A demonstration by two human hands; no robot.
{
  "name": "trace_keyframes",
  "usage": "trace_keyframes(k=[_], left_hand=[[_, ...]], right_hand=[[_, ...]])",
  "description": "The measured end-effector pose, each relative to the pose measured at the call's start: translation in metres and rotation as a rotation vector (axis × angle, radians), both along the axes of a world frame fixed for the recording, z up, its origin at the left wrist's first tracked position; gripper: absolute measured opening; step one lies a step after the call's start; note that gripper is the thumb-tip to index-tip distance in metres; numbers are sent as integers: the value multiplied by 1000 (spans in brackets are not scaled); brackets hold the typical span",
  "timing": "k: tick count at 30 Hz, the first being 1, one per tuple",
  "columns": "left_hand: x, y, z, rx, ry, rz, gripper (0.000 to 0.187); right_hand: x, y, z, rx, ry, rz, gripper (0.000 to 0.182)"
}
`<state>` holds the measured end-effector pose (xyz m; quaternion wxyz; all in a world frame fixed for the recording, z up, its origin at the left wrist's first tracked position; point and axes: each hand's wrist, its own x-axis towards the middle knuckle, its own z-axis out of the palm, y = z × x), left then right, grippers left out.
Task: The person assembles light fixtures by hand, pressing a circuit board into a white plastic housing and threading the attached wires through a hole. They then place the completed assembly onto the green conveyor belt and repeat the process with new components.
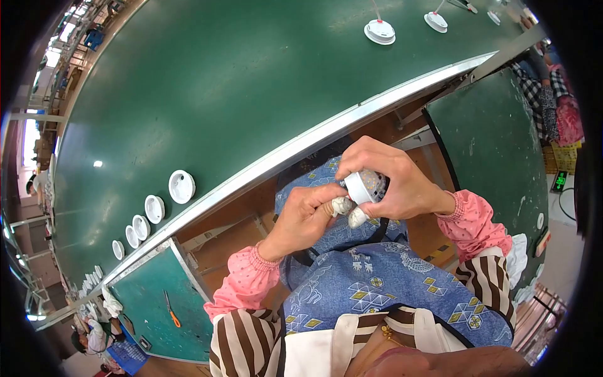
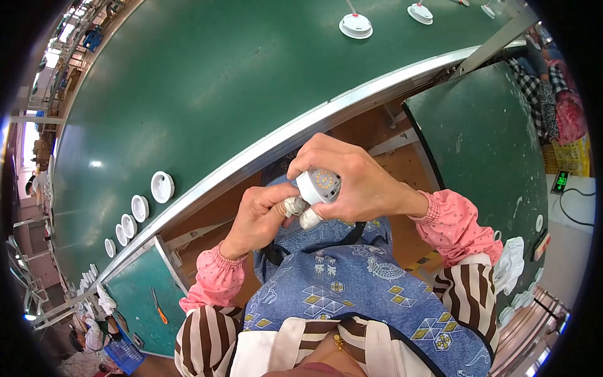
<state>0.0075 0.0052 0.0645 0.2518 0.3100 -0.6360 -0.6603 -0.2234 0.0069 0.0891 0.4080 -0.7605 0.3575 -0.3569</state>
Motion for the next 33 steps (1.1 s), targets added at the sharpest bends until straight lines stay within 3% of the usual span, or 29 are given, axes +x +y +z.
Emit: trace_keyframes(k=[6, 11, 14, 16, 17, 18, 23, 26, 29, 33], left_hand=[[-2, 9, -8, 128, 47, 54, 16], [-8, 9, -12, 35, -35, 150, 18], [-14, 7, -10, -134, -130, 221, 20], [-22, 9, -26, -264, -55, 295, 13], [-23, 11, -24, -150, -62, 276, 10], [-27, 11, -23, -292, -38, 314, 11], [-32, 12, -31, -312, 119, 299, 15], [-38, 25, -32, -237, 110, 320, 16], [-40, 27, -17, -239, 19, 350, 15], [-37, 25, -28, -266, 91, 327, 13]], right_hand=[[-3, -4, -10, 107, -20, 43, 53], [1, -12, -16, 67, 31, 24, 59], [13, -10, -1, -102, 75, -103, 53], [24, -9, -12, -145, 93, -209, 44], [27, -8, -21, -85, 62, -248, 38], [26, -9, -25, -26, 40, -289, 32], [26, -5, -34, -33, -103, -269, 14], [21, -6, -38, 77, -141, -268, 18], [22, -8, -41, -20, -174, -259, 22], [21, -5, -40, -16, -155, -223, 22]])
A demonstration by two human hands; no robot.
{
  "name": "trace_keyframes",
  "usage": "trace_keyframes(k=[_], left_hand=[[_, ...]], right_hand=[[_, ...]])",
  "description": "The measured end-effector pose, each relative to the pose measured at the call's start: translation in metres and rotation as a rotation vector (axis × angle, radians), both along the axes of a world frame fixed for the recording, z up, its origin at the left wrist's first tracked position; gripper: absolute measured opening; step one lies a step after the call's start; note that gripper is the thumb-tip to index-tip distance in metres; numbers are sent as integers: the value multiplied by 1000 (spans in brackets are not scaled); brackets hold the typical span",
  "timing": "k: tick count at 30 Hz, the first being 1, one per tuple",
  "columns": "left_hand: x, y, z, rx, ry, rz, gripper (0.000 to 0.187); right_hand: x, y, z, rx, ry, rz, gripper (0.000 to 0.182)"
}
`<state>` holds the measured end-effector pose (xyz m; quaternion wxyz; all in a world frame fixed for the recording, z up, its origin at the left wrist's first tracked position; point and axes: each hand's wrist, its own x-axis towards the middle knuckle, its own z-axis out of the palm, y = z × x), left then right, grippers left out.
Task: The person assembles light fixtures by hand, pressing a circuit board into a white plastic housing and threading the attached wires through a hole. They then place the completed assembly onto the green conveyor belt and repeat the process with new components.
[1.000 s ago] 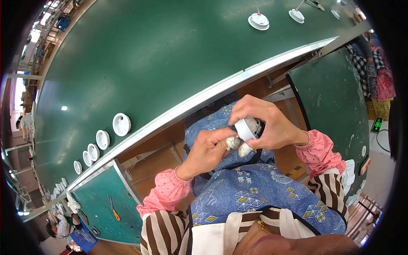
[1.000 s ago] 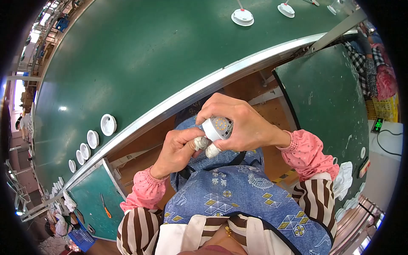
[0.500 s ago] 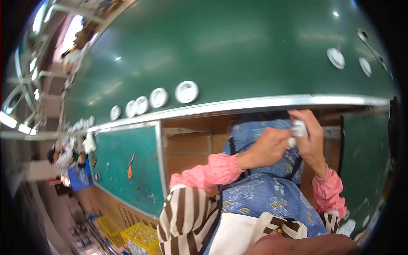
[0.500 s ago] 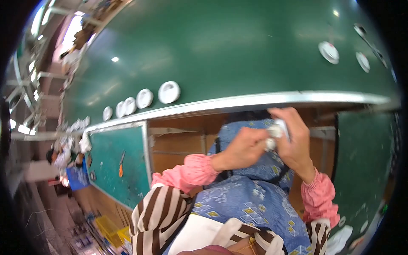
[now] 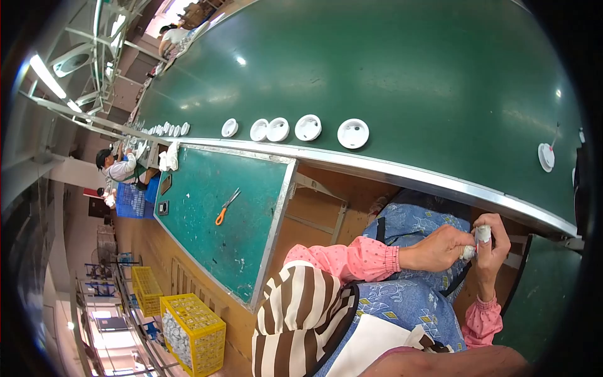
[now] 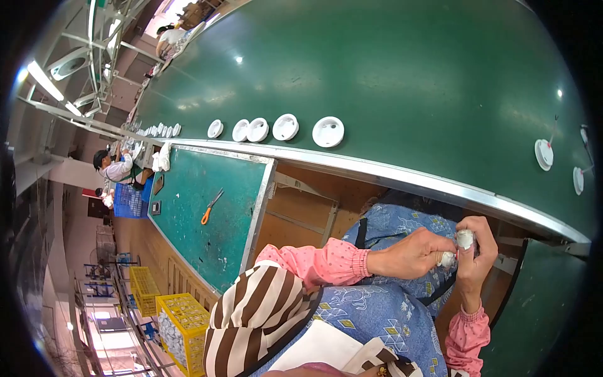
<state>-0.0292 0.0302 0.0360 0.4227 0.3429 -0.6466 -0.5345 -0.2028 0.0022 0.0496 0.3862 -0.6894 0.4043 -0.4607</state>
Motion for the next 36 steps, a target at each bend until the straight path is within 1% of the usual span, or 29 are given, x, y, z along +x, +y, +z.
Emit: trace_keyframes(k=[3, 4, 5, 6, 7, 8, 9, 10, 11, 12, 13, 14, 15, 16, 18, 20, 21, 23, 26, 28, 31, 32, 35, 36], left_hand=[[4, -2, -10, 21, 11, 7, 12], [8, -4, -15, 13, 0, 23, 12], [8, -6, -20, 8, -9, 27, 12], [16, -10, -7, -47, -66, 49, 13], [23, -12, -4, -28, -103, 38, 15], [32, -16, 2, 59, -129, -25, 20], [37, -20, 9, 94, -156, -33, 23], [43, -25, 6, -292, -311, 37, 29], [48, -30, 6, -377, -362, 11, 34], [46, -31, 20, -483, -477, 85, 37], [45, -37, 30, -503, -492, 118, 43], [46, -36, 33, -474, -507, 171, 50], [51, -36, 30, -363, -456, 130, 55], [46, -31, 38, -127, -347, 44, 57], [38, -27, 38, 141, -160, -43, 62], [27, -27, 15, 195, 14, -51, 70], [26, -29, 17, 248, 111, -78, 67], [26, -30, 12, 291, 213, -60, 66], [26, -29, 11, 287, 232, -74, 64], [20, -28, 10, 287, 248, -46, 64], [9, -26, 13, 246, 210, -25, 63], [5, -25, 14, 225, 186, -18, 62], [-3, -20, 13, 132, 120, 107, 53], [-3, -19, 14, 156, 107, 148, 49]], right_hand=[[2, -1, 1, 46, 72, 25, 22], [0, -2, 6, 106, 157, 65, 34], [2, -2, 10, 51, 150, 84, 41], [7, -2, 19, 4, 150, 86, 49], [8, -1, 28, -37, 161, 68, 56], [5, 1, 31, -8, 193, 75, 65], [0, 0, 30, 23, 230, 75, 74], [-2, -1, 28, -36, 264, 64, 74], [-3, -1, 28, -89, 302, 56, 75], [-2, 0, 32, -77, 292, 26, 76], [-2, 1, 37, -62, 276, 5, 76], [-3, 2, 38, -110, 302, -24, 77], [-3, 0, 39, -165, 321, -33, 77], [-3, 0, 39, -185, 326, -41, 79], [0, 1, 38, -209, 334, -40, 80], [2, 2, 42, -221, 367, -24, 80], [-1, 2, 45, -228, 373, -20, 81], [-9, 0, 51, -248, 382, -16, 82], [-19, 9, 49, -205, 300, -153, 64], [-16, 15, 52, -176, 224, -255, 45], [-11, 15, 33, -187, 208, -287, 37], [-6, 13, 29, -224, 181, -344, 29], [-2, 9, 32, -322, 341, -377, 25], [0, 9, 33, -326, 363, -382, 24]])
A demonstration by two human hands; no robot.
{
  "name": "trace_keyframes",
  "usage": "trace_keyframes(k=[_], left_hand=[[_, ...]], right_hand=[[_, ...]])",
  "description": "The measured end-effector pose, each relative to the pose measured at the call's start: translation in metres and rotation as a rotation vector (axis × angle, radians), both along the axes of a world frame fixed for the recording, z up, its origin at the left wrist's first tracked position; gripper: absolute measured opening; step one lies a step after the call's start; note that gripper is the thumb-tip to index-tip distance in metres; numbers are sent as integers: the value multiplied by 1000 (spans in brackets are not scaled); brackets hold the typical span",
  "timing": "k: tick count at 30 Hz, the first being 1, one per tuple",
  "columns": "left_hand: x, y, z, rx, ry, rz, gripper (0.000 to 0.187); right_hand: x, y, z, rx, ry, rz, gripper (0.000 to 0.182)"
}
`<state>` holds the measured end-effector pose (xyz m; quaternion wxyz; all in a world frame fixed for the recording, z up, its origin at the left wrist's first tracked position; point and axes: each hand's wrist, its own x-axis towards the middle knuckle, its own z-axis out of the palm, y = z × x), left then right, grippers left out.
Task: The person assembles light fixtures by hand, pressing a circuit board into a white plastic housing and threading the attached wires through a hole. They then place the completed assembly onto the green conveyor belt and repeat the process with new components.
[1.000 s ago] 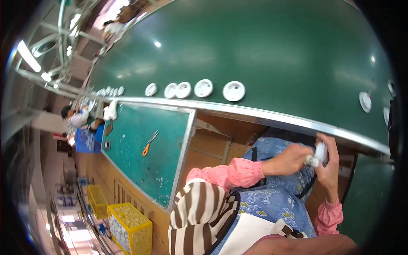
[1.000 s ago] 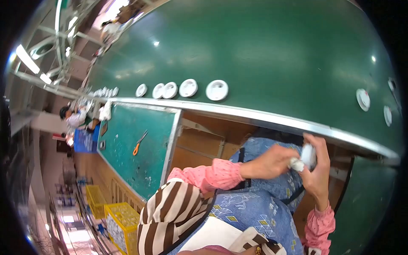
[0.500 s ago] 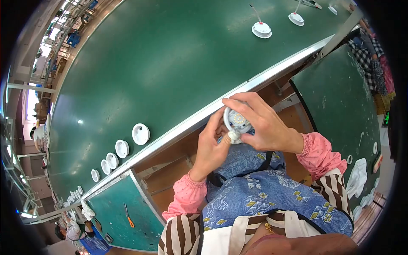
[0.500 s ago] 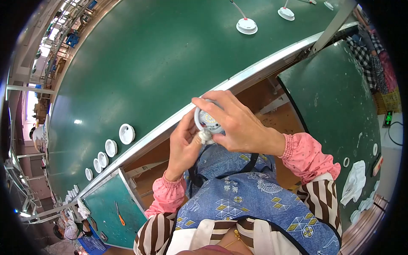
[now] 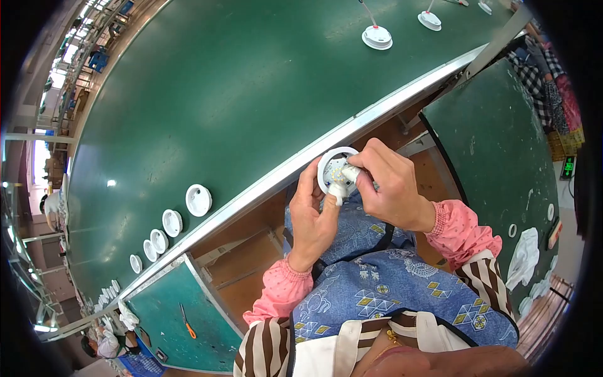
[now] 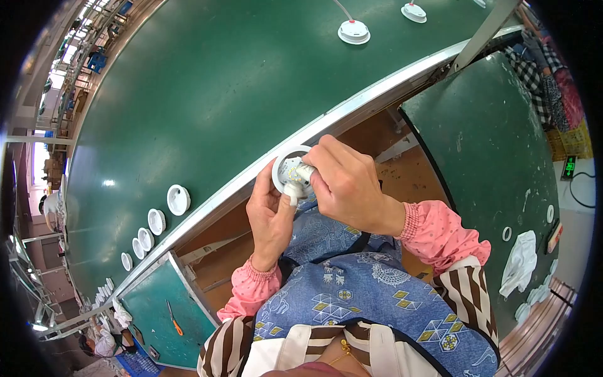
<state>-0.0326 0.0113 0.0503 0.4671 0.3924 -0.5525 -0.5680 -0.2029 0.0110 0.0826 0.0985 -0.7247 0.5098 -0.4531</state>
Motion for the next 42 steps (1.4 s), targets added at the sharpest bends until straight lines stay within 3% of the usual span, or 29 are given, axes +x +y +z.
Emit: trace_keyframes(k=[5, 14, 20, 22, 23, 25, 26, 27, 31, 36, 40, 42], left_hand=[[-9, -1, 6, 105, 11, 148, 33], [-12, -2, -2, 76, 26, 179, 32], [-14, -1, -1, 74, 69, 206, 31], [-17, -6, -7, -51, -36, 252, 32], [-15, -7, 4, -95, -239, 256, 34], [-18, -10, -12, -212, -324, 321, 36], [-19, -10, -12, -170, -238, 307, 34], [-21, -13, -15, -177, -115, 281, 31], [-13, -18, -13, -164, -108, 213, 28], [5, -22, 3, -165, -109, 173, 27], [7, -16, 8, -410, -198, 321, 34], [10, -7, 23, -281, -212, 327, 36]], right_hand=[[4, -1, 8, 40, 147, -32, 23], [4, -4, -10, -96, 53, -56, 28], [8, -5, -8, 11, -108, -56, 28], [-1, -2, -8, 86, -82, -79, 31], [0, -4, -11, 116, -96, -46, 33], [3, -10, -11, 118, -118, -61, 41], [2, -7, -13, 305, -196, -25, 47], [1, -11, -23, 292, -256, 38, 44], [-2, -14, -27, 427, -343, 201, 25], [4, -27, -31, 446, -375, 255, 20], [12, -28, -32, 366, -431, 210, 17], [13, -28, -32, 372, -460, 206, 17]])
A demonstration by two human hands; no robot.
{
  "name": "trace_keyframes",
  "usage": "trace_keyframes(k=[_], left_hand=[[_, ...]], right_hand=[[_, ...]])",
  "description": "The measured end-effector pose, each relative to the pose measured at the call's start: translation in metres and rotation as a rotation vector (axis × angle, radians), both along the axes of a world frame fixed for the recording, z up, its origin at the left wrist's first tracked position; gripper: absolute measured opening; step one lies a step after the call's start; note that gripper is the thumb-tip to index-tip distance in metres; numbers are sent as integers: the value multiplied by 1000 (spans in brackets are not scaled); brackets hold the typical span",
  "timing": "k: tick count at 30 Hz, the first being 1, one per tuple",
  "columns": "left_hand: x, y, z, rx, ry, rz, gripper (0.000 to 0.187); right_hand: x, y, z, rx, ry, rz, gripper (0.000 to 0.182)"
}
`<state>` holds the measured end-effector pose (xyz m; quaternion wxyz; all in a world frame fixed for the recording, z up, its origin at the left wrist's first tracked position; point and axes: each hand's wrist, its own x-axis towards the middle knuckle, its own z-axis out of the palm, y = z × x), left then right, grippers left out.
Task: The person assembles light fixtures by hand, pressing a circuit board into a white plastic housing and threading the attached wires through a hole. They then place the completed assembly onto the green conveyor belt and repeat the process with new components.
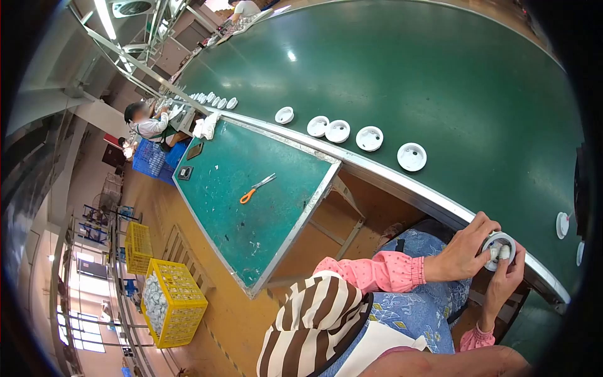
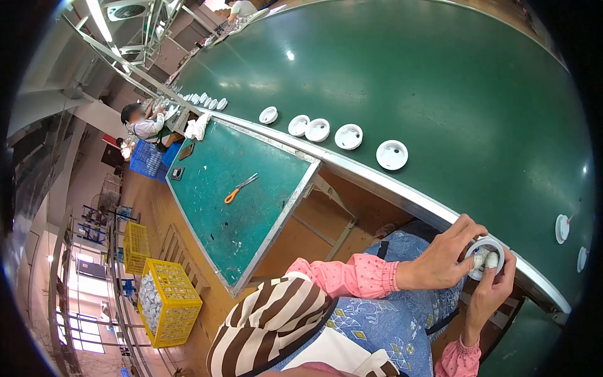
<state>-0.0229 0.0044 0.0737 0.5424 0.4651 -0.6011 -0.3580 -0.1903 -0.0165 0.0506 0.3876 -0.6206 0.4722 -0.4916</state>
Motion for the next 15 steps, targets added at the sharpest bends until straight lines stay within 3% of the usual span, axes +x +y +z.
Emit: trace_keyframes(k=[1, 4, 15], left_hand=[[1, 2, 6, 64, 5, 8, 37], [-8, -4, -14, -152, 41, 44, 35], [-24, 3, -11, -44, 180, 24, 31]], right_hand=[[0, 0, 0, 5, -13, -5, 17], [3, 5, -1, -16, -30, -11, 17], [-8, 17, 5, -18, -18, -21, 17]])
